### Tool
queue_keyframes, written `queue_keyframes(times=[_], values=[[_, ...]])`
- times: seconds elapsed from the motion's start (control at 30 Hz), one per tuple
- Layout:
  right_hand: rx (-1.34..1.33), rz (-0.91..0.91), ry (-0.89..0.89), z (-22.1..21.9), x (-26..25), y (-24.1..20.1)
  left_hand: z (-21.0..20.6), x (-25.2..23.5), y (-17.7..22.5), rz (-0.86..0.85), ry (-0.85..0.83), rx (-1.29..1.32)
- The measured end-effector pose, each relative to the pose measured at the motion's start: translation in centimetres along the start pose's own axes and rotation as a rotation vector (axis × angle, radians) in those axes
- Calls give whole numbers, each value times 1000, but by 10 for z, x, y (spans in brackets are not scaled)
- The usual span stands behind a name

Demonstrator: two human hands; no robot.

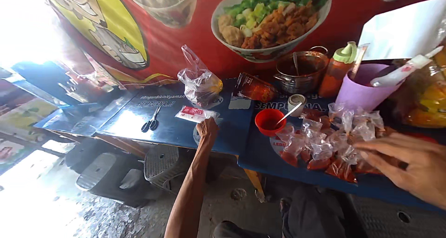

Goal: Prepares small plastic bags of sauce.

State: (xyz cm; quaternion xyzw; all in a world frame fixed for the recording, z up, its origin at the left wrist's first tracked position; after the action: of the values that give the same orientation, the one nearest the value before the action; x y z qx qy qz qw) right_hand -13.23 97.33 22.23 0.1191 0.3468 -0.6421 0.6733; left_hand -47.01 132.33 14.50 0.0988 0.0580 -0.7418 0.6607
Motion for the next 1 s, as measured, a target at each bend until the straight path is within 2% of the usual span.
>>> queue_keyframes(times=[0.13,0.5,0.6,0.83,1.0], values=[[-73,-96,-90,-4,28,8,-9,-8,-9,47,-55,-40],[-159,-193,-63,-20,57,19,5,-14,-11,38,135,135],[-178,-207,-74,-27,61,19,20,-11,-12,-18,251,251],[-221,-213,-58,-40,67,8,63,8,-15,-55,371,362],[-284,-195,84,-53,68,-18,107,48,-38,-118,476,514]])
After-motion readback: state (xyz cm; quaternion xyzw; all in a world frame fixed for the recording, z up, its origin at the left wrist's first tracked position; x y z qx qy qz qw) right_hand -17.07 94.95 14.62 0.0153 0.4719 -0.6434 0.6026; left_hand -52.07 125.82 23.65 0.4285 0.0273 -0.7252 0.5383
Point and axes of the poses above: each hand's wrist, its own x-axis away from the middle knuckle, its own z-axis out of the back of the hand, y = z × x, the point moved 10 cm from there along -x, towards the middle knuckle, and after that the axes turned 14 degrees about y, right-handed, at the moved point
